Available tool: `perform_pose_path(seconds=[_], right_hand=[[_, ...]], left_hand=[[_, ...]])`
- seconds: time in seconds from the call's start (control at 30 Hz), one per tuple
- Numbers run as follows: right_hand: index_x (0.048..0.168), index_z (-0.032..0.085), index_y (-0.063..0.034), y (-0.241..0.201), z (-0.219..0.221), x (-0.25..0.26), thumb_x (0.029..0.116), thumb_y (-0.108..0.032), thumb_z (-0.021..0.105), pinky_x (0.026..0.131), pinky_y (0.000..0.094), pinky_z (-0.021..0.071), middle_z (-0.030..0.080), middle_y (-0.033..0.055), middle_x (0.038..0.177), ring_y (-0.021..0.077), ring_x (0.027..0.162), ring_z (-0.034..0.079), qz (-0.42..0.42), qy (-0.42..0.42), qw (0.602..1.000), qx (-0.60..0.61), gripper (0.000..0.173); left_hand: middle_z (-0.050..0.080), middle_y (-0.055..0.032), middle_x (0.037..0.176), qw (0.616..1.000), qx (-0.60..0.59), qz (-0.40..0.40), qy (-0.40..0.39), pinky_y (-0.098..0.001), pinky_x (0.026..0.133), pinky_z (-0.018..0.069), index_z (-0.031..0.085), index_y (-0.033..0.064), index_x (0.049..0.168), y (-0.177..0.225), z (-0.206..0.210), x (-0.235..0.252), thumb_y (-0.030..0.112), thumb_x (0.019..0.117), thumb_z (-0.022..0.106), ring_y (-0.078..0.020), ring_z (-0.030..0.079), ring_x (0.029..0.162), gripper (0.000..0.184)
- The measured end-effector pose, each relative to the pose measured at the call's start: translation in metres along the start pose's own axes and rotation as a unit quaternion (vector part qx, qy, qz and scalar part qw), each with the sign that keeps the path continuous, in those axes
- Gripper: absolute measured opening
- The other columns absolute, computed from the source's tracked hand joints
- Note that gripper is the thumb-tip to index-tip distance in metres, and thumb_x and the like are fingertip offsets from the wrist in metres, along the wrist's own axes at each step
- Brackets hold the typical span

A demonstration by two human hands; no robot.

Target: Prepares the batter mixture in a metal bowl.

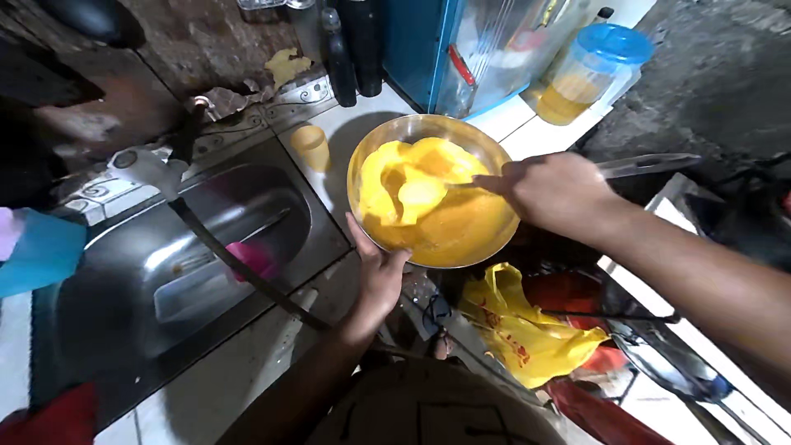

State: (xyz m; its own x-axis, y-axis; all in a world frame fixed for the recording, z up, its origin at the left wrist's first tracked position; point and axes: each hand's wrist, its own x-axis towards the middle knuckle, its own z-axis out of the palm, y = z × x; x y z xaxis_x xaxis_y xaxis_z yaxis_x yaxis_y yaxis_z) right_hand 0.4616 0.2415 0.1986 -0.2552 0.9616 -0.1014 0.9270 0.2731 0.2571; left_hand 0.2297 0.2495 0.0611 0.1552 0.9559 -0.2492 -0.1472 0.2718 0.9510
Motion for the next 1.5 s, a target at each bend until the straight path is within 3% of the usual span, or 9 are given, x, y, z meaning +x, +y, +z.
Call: perform_pose_path(seconds=[0.27, 0.33, 0.53, 0.73, 0.9, 1.03, 1.23, 1.37, 1.5], right_hand=[[0.123, 0.074, -0.0146, 0.012, -0.058, -0.042, 0.0968, 0.004, 0.056, 0.043, 0.0532, 0.0421, 0.06, 0.0181, 0.073, 0.0429, 0.058, 0.063, 0.032, 0.225, 0.971, -0.07, 0.037], [0.123, 0.073, -0.0161, 0.006, -0.059, -0.045, 0.0964, 0.001, 0.057, 0.045, 0.0563, 0.043, 0.063, 0.02, 0.074, 0.0454, 0.06, 0.063, 0.067, 0.195, 0.977, -0.047, 0.036], [0.119, 0.071, -0.0079, -0.017, -0.006, 0.02, 0.0988, -0.004, 0.059, 0.08, 0.0638, 0.0548, 0.071, 0.025, 0.109, 0.0473, 0.104, 0.069, 0.251, -0.198, 0.945, 0.064, 0.024], [0.125, 0.071, -0.0094, -0.015, 0.047, 0.026, 0.1051, -0.009, 0.054, 0.094, 0.0632, 0.0513, 0.072, 0.0206, 0.113, 0.0417, 0.11, 0.068, 0.065, -0.196, 0.955, 0.214, 0.026], [0.13, 0.067, -0.0137, -0.008, 0.033, 0.046, 0.0993, -0.002, 0.057, 0.081, 0.0637, 0.0543, 0.071, 0.0252, 0.11, 0.0481, 0.104, 0.068, 0.149, -0.184, 0.969, 0.068, 0.034], [0.125, 0.073, -0.0159, -0.013, 0.044, 0.031, 0.1035, -0.009, 0.058, 0.084, 0.0611, 0.0549, 0.074, 0.0184, 0.097, 0.0413, 0.096, 0.071, 0.003, -0.153, 0.979, 0.135, 0.027], [0.14, 0.065, -0.0221, -0.004, 0.04, 0.04, 0.1, -0.003, 0.057, 0.083, 0.0633, 0.0545, 0.072, 0.023, 0.11, 0.0464, 0.104, 0.069, 0.113, -0.179, 0.976, 0.059, 0.045], [0.124, 0.073, -0.0161, -0.005, 0.026, 0.013, 0.1012, -0.006, 0.062, 0.085, 0.06, 0.054, 0.073, 0.0185, 0.101, 0.0417, 0.1, 0.069, 0.005, -0.208, 0.973, 0.1, 0.027], [0.128, 0.07, -0.0169, 0.004, 0.023, 0.028, 0.0985, -0.002, 0.059, 0.079, 0.0629, 0.0551, 0.072, 0.0226, 0.107, 0.0465, 0.102, 0.069, 0.129, -0.209, 0.969, 0.031, 0.035]], left_hand=[[-0.001, -0.0141, 0.169, 1.0, 0.011, -0.001, -0.006, -0.058, 0.068, 0.0623, -0.018, 0.0355, 0.161, 0.002, -0.002, -0.002, 0.003, 0.0861, 0.068, -0.0354, 0.055, 0.13, 0.119], [0.0, -0.0143, 0.169, 1.0, 0.011, -0.006, -0.006, -0.0585, 0.066, 0.0622, -0.018, 0.0369, 0.16, 0.002, -0.002, -0.003, 0.003, 0.0868, 0.068, -0.0368, 0.058, 0.127, 0.118], [-0.002, -0.0156, 0.169, 0.999, 0.04, -0.009, 0.003, -0.0559, 0.065, 0.0626, -0.021, 0.0344, 0.16, 0.005, 0.002, -0.006, -0.001, 0.0855, 0.065, -0.0336, 0.06, 0.125, 0.118], [0.004, -0.0154, 0.168, 0.998, 0.048, -0.025, -0.009, -0.0489, 0.064, 0.0623, -0.017, 0.0307, 0.161, 0.017, -0.012, 0.005, -0.007, 0.0836, 0.06, -0.0284, 0.062, 0.121, 0.115], [0.019, -0.0186, 0.164, 0.981, 0.119, -0.119, -0.1, -0.0504, 0.069, 0.0625, -0.015, 0.0353, 0.16, 0.039, -0.04, 0.029, -0.003, 0.0916, 0.053, -0.0326, 0.066, 0.111, 0.105], [0.033, -0.0202, 0.157, 0.972, 0.139, -0.129, -0.137, -0.0534, 0.072, 0.0627, -0.01, 0.0371, 0.161, 0.053, -0.057, 0.053, -0.006, 0.0938, 0.049, -0.0366, 0.066, 0.112, 0.1], [0.044, -0.0185, 0.15, 0.959, 0.171, -0.13, -0.187, -0.051, 0.071, 0.0633, -0.008, 0.0418, 0.161, 0.054, -0.06, 0.061, -0.006, 0.0914, 0.049, -0.0343, 0.069, 0.107, 0.102], [0.036, -0.0177, 0.155, 0.965, 0.164, -0.136, -0.154, -0.0468, 0.077, 0.0617, -0.008, 0.038, 0.161, 0.051, -0.055, 0.047, -0.004, 0.0908, 0.053, -0.0302, 0.064, 0.116, 0.102], [0.031, -0.0159, 0.159, 0.971, 0.137, -0.104, -0.165, -0.0401, 0.073, 0.063, -0.014, 0.0344, 0.161, 0.037, -0.041, 0.027, -0.003, 0.09, 0.056, -0.0218, 0.068, 0.108, 0.107]])
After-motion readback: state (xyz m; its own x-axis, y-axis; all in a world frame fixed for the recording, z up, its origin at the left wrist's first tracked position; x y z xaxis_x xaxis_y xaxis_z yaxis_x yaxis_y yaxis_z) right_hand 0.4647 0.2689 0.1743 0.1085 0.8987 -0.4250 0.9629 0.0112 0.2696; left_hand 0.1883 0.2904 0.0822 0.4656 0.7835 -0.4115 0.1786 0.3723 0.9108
